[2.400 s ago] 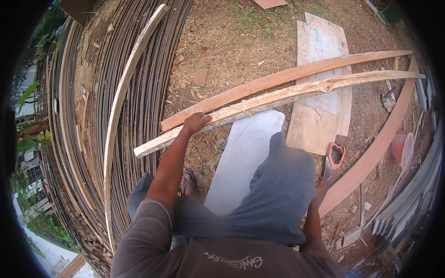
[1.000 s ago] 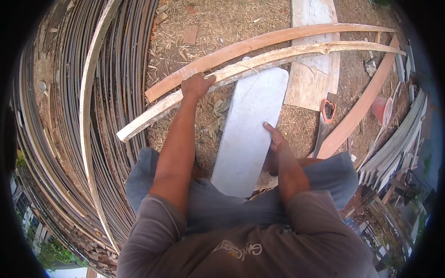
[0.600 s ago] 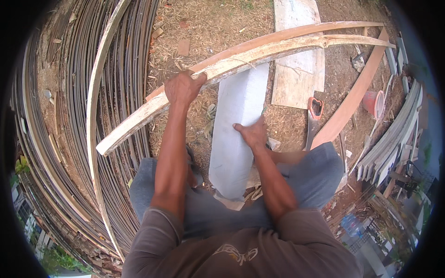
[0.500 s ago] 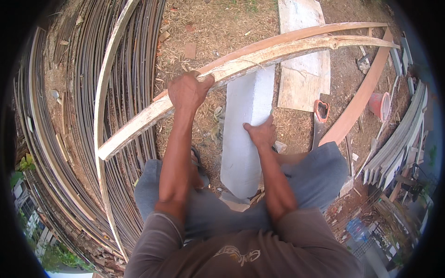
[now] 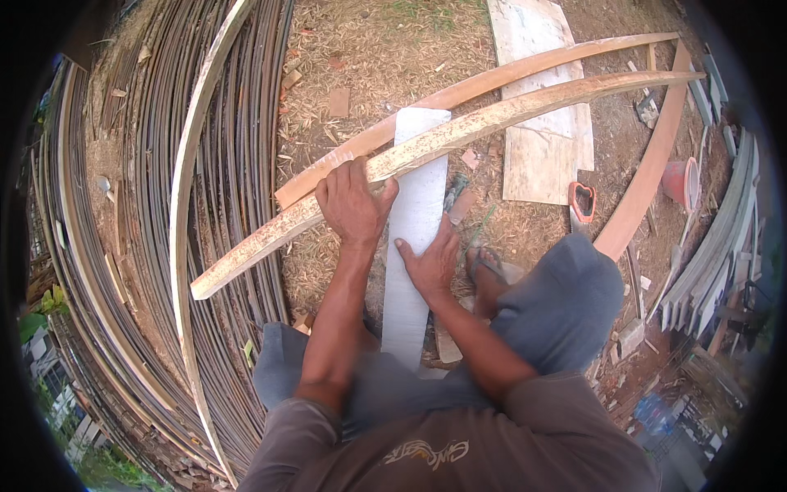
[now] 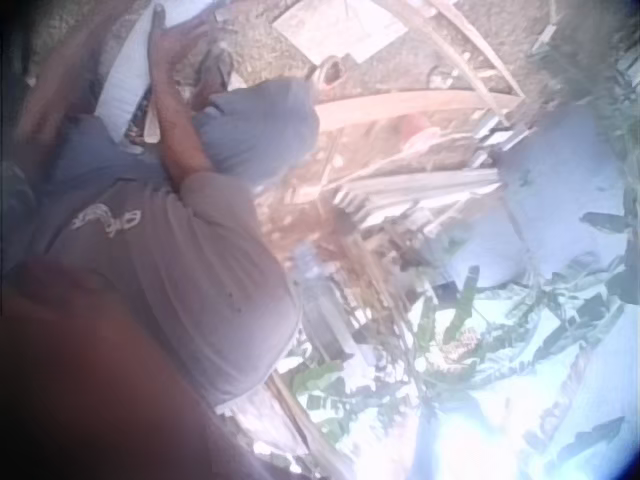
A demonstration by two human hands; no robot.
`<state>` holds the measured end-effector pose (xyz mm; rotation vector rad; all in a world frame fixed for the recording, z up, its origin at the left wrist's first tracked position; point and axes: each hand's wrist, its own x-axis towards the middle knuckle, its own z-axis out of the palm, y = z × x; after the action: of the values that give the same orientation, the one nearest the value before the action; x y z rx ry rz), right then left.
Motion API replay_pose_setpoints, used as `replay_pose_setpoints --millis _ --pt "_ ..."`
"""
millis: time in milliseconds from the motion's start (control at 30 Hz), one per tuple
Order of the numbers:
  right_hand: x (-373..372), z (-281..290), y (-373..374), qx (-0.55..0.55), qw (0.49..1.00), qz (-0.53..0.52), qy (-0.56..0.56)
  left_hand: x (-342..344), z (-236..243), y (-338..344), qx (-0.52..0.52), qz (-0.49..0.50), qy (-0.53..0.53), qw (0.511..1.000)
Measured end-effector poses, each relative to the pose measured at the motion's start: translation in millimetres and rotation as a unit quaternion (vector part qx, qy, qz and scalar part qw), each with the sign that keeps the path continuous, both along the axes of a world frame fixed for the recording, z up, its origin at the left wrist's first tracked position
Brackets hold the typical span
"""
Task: The person measures a wooden plank with a tape measure, marks it, and cuts it with a hand saw. They then assemble the cut pieces with other planks and fasten them using a hammer and nails.
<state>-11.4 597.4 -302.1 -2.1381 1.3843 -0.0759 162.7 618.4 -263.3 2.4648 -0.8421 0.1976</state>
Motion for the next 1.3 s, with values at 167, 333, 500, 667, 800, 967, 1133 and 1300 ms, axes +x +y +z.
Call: replay_pose_setpoints --millis 167,333,500,667,800,967,1133,1300 --pt "-11 -23 -12 0.026 0.998 -0.025 -0.054 -21 -9 1 -0.051 0.02 -0.047 0.997" --pt "-7 -24 -9 -0.01 0.999 -0.033 -0.009 -3 -3 1 0.041 -0.041 0.04 0.997" --pt "0 -12 -9 -0.011 0.999 -0.035 0.015 19 17 -6 0.117 -0.096 0.15 0.977" --pt "1 -10 -11 -0.005 0.999 -0.047 0.018 58 21 -20 0.127 -0.097 0.243 0.957" --pt "-1 -10 -13 0.006 0.998 -0.063 0.022 90 22 -37 0.238 -0.074 0.39 0.886" --pt "-3 -14 -15 -0.011 0.997 -0.062 0.034 98 26 -45 0.265 -0.077 0.438 0.856" --pt "-13 -21 -16 -0.024 0.998 -0.061 0.004 89 21 -43 0.266 -0.057 0.4 0.875" --pt "-16 -8 -18 0.038 0.996 -0.076 -0.021 83 12 -42 0.238 -0.071 0.357 0.9"
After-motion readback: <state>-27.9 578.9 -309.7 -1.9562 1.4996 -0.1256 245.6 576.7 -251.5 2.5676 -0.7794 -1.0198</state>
